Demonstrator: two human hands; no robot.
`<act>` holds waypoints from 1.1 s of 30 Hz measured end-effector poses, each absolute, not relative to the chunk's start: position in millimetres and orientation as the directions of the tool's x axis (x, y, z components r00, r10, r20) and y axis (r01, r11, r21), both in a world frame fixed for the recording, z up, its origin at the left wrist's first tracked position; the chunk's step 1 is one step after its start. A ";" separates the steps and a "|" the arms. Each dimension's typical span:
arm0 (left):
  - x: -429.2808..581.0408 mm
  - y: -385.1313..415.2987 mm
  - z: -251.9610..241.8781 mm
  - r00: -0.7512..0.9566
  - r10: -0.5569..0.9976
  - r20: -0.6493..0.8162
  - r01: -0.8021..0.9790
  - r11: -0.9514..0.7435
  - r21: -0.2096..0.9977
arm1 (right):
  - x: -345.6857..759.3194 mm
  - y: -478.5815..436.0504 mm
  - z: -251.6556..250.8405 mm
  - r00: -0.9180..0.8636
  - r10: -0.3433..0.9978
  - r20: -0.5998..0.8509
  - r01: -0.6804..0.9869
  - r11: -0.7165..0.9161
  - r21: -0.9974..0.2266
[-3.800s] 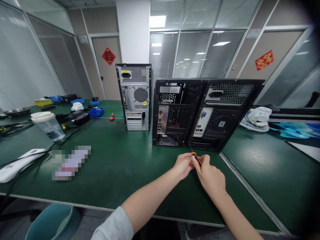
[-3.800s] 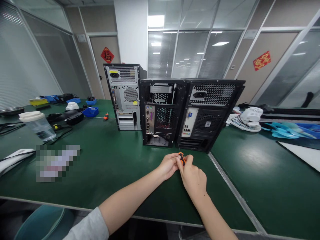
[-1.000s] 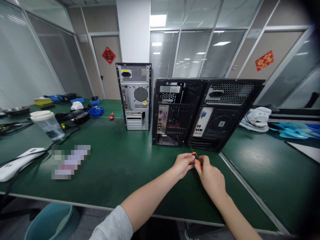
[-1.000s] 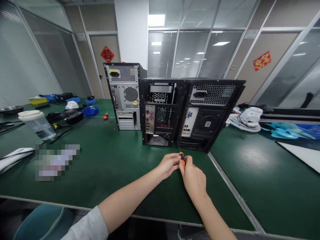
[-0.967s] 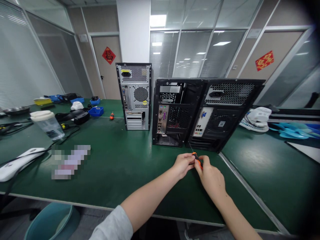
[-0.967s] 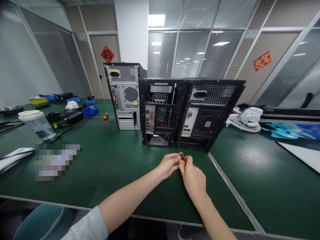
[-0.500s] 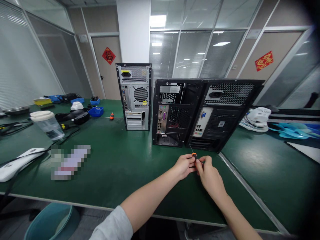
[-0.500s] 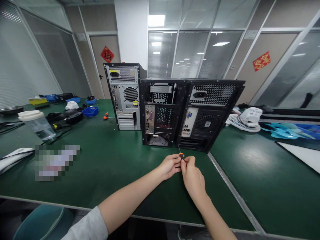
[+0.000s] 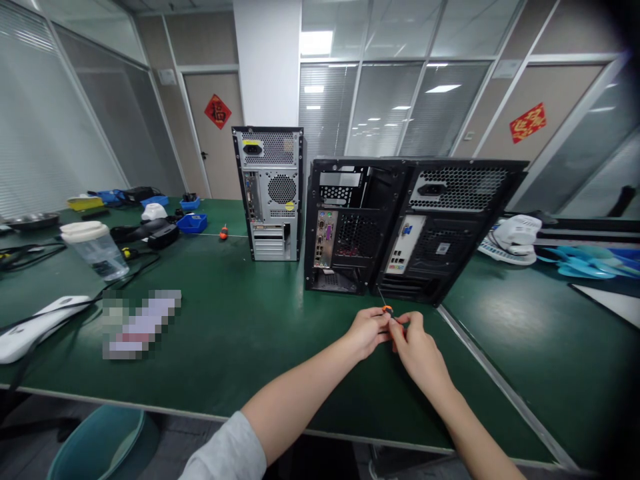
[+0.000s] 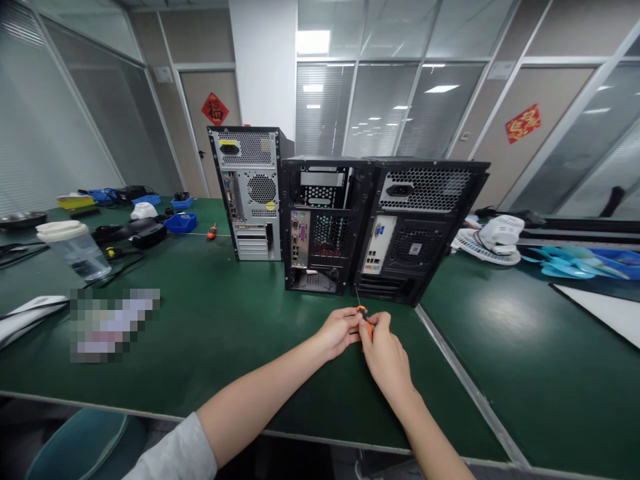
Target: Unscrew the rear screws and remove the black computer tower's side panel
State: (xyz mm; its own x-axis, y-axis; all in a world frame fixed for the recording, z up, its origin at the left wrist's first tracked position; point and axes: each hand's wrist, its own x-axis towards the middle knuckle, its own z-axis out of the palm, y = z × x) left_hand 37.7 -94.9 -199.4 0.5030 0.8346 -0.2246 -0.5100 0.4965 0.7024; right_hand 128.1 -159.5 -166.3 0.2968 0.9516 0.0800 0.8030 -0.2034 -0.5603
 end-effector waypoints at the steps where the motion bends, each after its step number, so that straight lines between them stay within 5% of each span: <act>1: 37.6 -94.9 -199.2 0.495 0.840 -0.223 -0.510 0.489 0.708 | 126.5 -160.0 -164.5 0.303 0.949 0.083 0.822 -0.217 -0.527; 13: 38.7 -93.5 -199.0 0.449 0.863 -0.231 -0.483 0.452 0.750 | 118.4 -163.9 -157.9 0.282 0.947 0.154 0.945 -0.246 -0.217; 33: 36.6 -95.9 -191.8 0.400 0.876 -0.268 -0.443 0.441 0.780 | 120.2 -166.5 -163.7 0.177 0.953 0.245 0.983 -0.159 -0.092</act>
State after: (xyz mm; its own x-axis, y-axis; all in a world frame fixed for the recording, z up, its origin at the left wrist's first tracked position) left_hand 36.6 -95.9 -191.8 0.3996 0.8765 -0.2685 -0.4430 0.4411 0.7805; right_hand 120.2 -166.5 -163.7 0.1765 0.9534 0.2446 0.9831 -0.1585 -0.0916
